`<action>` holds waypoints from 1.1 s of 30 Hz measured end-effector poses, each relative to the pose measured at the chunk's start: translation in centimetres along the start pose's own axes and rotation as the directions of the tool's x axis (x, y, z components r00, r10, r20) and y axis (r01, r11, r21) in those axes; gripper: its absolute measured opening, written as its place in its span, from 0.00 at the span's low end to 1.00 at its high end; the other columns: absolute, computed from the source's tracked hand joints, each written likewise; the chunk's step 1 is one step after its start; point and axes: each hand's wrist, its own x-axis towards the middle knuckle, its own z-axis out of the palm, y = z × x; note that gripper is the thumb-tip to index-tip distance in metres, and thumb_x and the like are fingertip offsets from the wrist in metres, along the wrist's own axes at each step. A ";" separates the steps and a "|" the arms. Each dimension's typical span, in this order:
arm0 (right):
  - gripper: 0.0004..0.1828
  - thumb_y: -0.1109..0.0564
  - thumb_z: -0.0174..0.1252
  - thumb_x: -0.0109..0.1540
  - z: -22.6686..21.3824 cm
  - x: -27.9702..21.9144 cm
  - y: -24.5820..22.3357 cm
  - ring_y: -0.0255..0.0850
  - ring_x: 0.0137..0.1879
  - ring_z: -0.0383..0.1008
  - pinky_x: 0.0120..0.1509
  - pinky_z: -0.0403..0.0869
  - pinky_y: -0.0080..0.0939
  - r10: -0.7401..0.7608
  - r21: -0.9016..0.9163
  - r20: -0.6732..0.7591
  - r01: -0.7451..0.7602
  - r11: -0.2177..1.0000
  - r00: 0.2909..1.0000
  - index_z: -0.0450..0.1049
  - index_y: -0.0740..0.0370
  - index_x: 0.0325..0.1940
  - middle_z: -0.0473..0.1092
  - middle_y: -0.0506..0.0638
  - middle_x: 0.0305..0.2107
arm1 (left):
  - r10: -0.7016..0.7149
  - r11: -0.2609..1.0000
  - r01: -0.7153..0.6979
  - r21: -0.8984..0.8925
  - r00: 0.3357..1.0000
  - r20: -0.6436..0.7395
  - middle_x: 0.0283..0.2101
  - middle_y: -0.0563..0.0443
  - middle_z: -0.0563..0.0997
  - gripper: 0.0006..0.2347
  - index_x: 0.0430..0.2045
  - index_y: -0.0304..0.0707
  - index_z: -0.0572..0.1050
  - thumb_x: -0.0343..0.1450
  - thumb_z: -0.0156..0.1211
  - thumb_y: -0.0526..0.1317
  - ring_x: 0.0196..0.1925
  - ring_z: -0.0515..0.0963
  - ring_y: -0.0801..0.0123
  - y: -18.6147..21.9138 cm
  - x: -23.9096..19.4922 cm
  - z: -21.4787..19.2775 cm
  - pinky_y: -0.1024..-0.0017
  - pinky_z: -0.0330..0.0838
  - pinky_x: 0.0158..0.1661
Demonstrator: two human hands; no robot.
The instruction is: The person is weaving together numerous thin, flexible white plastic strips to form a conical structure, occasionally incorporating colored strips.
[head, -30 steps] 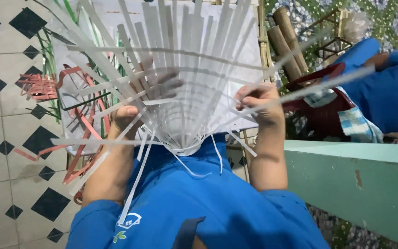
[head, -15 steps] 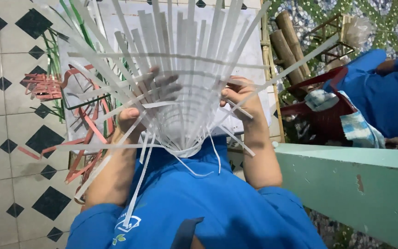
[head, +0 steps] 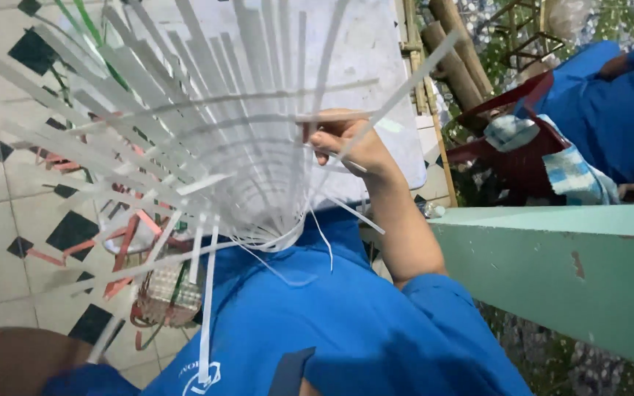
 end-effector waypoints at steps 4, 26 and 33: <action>0.23 0.48 0.65 0.58 1.8 0.8 -0.7 0.34 0.29 0.67 0.30 0.73 0.27 -0.008 0.044 0.098 0.004 0.999 0.995 0.74 0.70 0.46 0.70 0.53 0.32 | 0.057 0.988 -0.082 -0.128 0.980 -0.188 0.62 0.35 0.72 0.20 0.61 0.32 0.67 0.75 0.51 0.43 0.56 0.74 0.54 14.0 3.7 -5.8 0.58 0.63 0.52; 0.12 0.63 0.62 0.55 -1.4 1.2 2.6 0.39 0.14 0.60 0.18 0.60 0.32 -0.048 0.092 -0.422 0.096 0.991 0.905 0.75 0.74 0.39 0.69 0.63 0.15 | 0.438 0.689 -0.564 0.455 0.825 0.358 0.28 0.55 0.81 0.07 0.26 0.43 0.80 0.64 0.52 0.32 0.49 0.66 0.56 22.9 27.3 5.6 0.44 0.53 0.55; 0.20 0.50 0.64 0.59 -2.0 0.5 2.5 0.40 0.13 0.59 0.16 0.59 0.31 -0.110 0.129 -0.326 0.160 0.979 0.939 0.71 0.70 0.41 0.67 0.64 0.15 | 0.355 0.839 -0.492 0.233 0.819 0.450 0.40 0.46 0.79 0.16 0.41 0.55 0.79 0.70 0.43 0.30 0.57 0.62 0.53 24.1 26.8 4.2 0.26 0.33 0.61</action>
